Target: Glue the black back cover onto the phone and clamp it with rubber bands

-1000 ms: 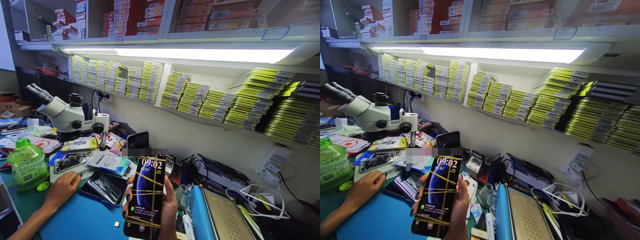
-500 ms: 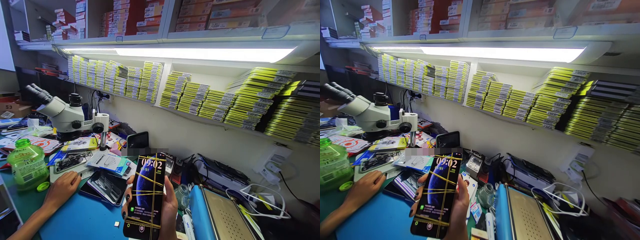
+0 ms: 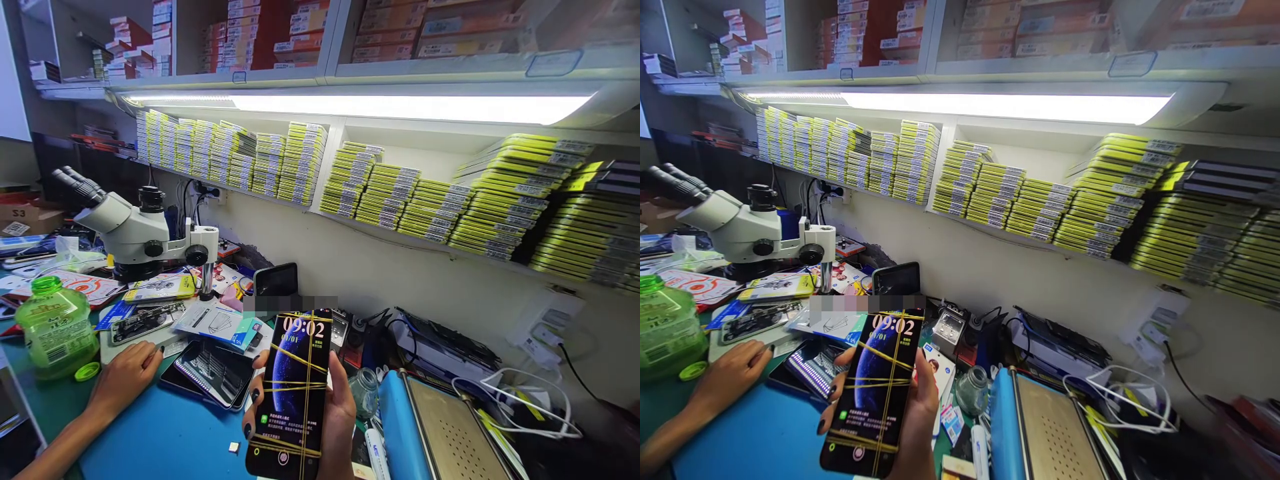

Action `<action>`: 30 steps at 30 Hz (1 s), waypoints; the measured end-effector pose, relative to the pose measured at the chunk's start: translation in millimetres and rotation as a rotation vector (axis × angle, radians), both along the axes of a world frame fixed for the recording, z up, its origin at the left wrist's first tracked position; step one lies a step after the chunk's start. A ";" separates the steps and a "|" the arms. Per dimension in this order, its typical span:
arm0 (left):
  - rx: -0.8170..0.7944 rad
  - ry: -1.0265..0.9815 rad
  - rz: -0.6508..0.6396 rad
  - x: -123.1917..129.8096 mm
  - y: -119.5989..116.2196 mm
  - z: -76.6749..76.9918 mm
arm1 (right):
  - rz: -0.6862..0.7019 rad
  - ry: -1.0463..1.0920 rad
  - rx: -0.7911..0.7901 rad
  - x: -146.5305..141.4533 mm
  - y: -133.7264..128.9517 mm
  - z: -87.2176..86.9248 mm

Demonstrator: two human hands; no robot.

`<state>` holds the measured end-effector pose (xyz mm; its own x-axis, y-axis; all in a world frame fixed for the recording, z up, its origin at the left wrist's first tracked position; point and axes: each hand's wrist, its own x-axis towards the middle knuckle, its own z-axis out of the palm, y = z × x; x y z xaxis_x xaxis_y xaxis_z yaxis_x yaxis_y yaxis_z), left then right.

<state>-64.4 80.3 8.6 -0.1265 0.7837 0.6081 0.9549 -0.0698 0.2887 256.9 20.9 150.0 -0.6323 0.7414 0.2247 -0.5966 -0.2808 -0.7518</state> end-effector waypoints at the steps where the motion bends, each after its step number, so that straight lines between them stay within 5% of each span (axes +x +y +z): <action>1: 0.001 0.001 -0.001 0.4 -0.3 0.3 | -0.023 -0.023 0.027 0.7 0.1 0.6; 9: 0.018 0.008 0.010 5.1 -1.9 6.6 | -0.523 -0.250 0.262 11.3 2.5 5.8; 12: 0.023 0.009 0.007 6.4 -5.0 9.7 | -0.597 -0.250 0.281 11.1 2.1 7.8; 15: 0.034 0.004 0.004 6.8 -6.1 11.1 | -0.541 -0.220 0.245 8.1 -0.3 9.4; 22: 0.096 -0.073 -0.012 4.8 0.4 6.0 | -0.050 -0.025 -0.053 -2.1 -5.8 13.3; 30: 0.194 -0.342 -0.126 0.9 0.7 4.3 | -0.065 -0.025 -0.081 -4.6 -9.5 17.9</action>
<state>-63.5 81.0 13.0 -0.2571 0.6808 0.6859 0.7867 -0.2648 0.5577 252.2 11.4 167.8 -0.5871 0.7961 0.1469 -0.5965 -0.3027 -0.7434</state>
